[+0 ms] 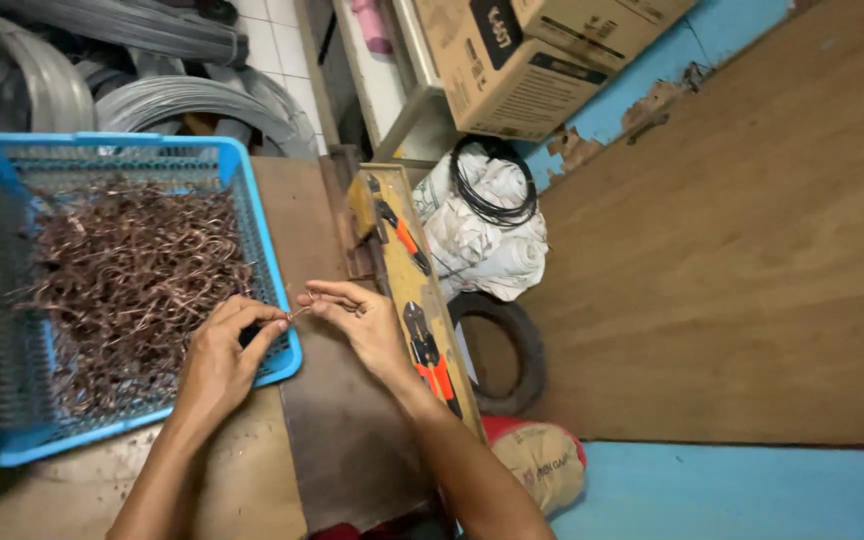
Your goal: Bending short pieces of copper wire using a manual bending jig and sorting them into baskets.
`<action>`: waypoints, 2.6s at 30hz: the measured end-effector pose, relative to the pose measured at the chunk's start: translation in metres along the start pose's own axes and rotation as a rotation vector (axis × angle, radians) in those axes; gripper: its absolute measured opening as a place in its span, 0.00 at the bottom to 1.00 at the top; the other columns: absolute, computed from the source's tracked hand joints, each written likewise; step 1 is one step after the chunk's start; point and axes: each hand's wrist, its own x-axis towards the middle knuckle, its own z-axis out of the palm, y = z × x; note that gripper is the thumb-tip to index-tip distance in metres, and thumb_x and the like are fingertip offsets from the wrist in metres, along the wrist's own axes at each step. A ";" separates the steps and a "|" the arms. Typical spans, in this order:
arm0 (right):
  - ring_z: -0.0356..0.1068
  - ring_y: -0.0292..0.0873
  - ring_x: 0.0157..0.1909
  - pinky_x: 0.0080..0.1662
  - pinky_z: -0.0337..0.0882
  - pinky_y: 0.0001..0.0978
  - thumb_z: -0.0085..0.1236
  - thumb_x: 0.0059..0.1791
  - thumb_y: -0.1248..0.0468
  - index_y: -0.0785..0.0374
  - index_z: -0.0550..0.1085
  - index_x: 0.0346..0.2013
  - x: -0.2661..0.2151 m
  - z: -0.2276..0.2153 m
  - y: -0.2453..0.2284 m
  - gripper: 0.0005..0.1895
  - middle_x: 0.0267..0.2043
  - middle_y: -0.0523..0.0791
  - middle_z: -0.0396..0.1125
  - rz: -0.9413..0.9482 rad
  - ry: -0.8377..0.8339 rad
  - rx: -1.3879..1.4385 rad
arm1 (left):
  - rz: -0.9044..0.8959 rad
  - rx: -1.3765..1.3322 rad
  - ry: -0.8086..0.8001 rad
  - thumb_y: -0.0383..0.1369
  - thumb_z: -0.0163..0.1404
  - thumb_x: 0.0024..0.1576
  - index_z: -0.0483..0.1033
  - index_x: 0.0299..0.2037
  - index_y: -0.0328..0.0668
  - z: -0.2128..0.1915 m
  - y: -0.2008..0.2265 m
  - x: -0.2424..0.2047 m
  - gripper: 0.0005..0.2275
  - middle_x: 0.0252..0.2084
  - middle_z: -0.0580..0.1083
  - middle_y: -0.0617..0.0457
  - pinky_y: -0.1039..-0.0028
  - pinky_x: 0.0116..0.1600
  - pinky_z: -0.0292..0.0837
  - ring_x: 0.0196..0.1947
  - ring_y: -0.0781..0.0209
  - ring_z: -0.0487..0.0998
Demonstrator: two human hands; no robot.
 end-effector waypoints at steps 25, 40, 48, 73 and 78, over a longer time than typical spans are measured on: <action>0.75 0.54 0.51 0.54 0.72 0.47 0.48 0.58 0.68 0.63 0.72 0.61 0.030 0.085 0.016 0.16 0.51 0.55 0.75 -0.266 0.025 -0.477 | 0.079 0.723 0.370 0.32 0.60 0.59 0.83 0.48 0.47 -0.082 -0.011 -0.046 0.09 0.41 0.76 0.52 0.62 0.58 0.68 0.48 0.55 0.77; 0.71 0.44 0.55 0.59 0.67 0.34 0.53 0.55 0.63 0.61 0.75 0.48 0.042 0.182 0.010 0.09 0.50 0.45 0.72 -0.429 -0.050 -0.505 | -0.110 1.051 0.563 0.30 0.62 0.57 0.85 0.50 0.46 -0.178 -0.040 -0.117 0.11 0.44 0.76 0.50 0.61 0.51 0.68 0.47 0.48 0.75; 0.67 0.46 0.59 0.57 0.61 0.41 0.64 0.49 0.59 0.48 0.73 0.53 0.060 0.269 0.011 0.18 0.53 0.39 0.69 -0.716 -0.520 -1.009 | -0.266 1.129 0.510 0.40 0.60 0.50 0.81 0.36 0.53 -0.172 -0.058 -0.123 0.07 0.37 0.75 0.55 0.65 0.50 0.70 0.41 0.55 0.77; 0.75 0.48 0.53 0.53 0.67 0.48 0.57 0.51 0.58 0.48 0.77 0.50 0.084 0.331 0.050 0.13 0.46 0.43 0.77 -0.710 -0.835 -1.158 | -0.549 1.011 0.380 0.29 0.52 0.62 0.82 0.49 0.39 -0.236 -0.102 -0.074 0.09 0.42 0.79 0.45 0.66 0.46 0.77 0.42 0.53 0.80; 0.75 0.47 0.56 0.53 0.68 0.46 0.59 0.50 0.56 0.47 0.77 0.51 0.087 0.332 0.060 0.14 0.50 0.42 0.76 -0.692 -0.850 -1.181 | -0.538 0.897 0.352 0.28 0.53 0.61 0.83 0.46 0.37 -0.236 -0.103 -0.070 0.08 0.41 0.79 0.40 0.64 0.45 0.75 0.41 0.50 0.79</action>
